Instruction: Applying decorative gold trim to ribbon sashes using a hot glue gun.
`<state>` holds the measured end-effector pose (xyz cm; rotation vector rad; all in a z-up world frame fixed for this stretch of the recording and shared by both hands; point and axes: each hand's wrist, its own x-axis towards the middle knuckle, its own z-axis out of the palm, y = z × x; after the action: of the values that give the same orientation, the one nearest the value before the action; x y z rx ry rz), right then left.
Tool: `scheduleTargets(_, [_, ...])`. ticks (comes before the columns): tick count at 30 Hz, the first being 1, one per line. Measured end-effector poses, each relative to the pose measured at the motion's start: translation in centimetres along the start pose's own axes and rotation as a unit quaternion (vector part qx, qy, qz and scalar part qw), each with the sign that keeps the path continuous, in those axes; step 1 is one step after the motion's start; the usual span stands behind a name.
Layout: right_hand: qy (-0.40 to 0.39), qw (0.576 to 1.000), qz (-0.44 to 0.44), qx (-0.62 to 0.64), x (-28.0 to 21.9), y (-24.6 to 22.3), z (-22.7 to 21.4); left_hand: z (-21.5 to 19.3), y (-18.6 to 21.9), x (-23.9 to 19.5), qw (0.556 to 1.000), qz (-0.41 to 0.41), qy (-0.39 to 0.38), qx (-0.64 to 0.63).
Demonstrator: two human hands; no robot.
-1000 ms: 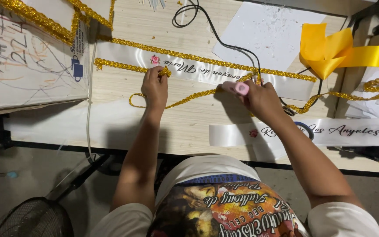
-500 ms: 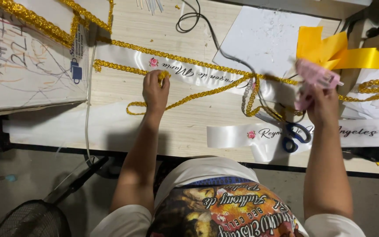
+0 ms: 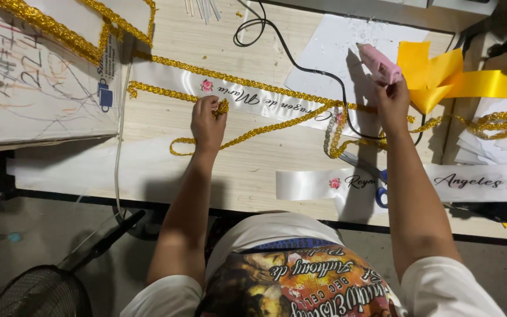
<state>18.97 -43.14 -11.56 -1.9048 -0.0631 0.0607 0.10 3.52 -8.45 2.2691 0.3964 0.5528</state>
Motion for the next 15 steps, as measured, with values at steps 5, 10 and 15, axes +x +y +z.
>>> scheduleTargets(5, [0.111,0.952,-0.166,-0.233,-6.0,-3.2,2.9,0.2,-0.2,0.0,1.0,-0.01,0.008,-0.005])
scheduleTargets(10, [-0.135,0.777,-0.355,-0.502,-9.6,-9.6,12.1,0.5,-0.1,0.1,0.999,0.037,0.032,0.019])
scheduleTargets(15, [-0.175,0.829,-0.327,-0.419,-11.3,-12.9,12.7,0.4,-0.7,-0.1,0.999,0.011,0.032,-0.013])
